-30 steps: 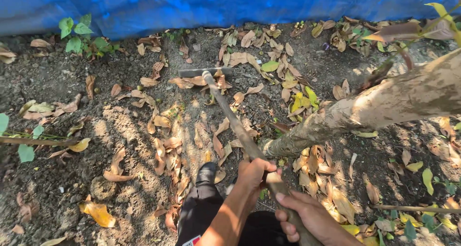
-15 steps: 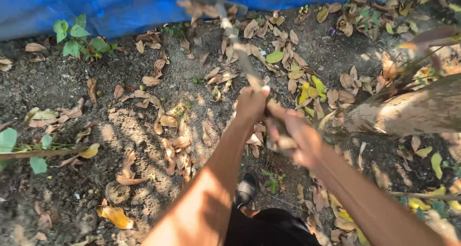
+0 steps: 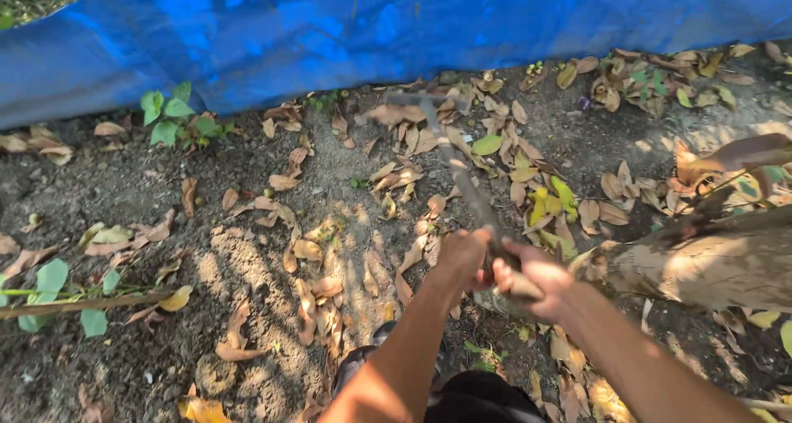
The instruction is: Raking dry leaves and loosening soil around plants in a garden using a hoe.
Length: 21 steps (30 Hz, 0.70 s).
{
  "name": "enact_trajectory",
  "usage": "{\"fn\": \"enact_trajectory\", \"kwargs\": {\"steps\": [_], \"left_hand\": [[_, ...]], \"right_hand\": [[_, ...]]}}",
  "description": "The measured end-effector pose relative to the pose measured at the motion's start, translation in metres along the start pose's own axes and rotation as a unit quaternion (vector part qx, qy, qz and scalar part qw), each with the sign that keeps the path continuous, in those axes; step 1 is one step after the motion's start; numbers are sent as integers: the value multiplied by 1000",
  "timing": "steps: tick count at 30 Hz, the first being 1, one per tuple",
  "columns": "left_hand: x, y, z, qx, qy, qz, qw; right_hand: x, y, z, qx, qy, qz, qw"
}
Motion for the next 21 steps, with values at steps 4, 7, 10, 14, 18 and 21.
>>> {"fn": "enact_trajectory", "kwargs": {"steps": [4, 7, 10, 14, 18, 21], "left_hand": [[4, -20, -9, -136, 5, 15, 991], [0, -44, -17, -69, 3, 27, 997], [2, -65, -24, 19, 4, 61, 998], [2, -84, -35, 106, 7, 31, 994], [23, -41, -46, 135, 19, -19, 990], [35, -14, -41, 136, 60, -16, 989]], "right_hand": [[61, 23, 2, 88, 45, 5, 995], [94, 44, 22, 123, 88, -3, 988], [100, 60, 56, 133, 108, -31, 985], [103, 67, 89, 171, 93, -39, 980], [133, 36, 42, 175, 60, -24, 983], [150, 22, 10, 226, 79, -34, 970]]}}
Point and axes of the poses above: each hand's wrist, its own x-axis away from the middle knuckle, its own z-axis out of the back of the hand, y = z × x, the point moved 10 cm from there along -x, towards the middle knuckle, and after that the axes turned 2 degrees about x, right-handed, at the moved point
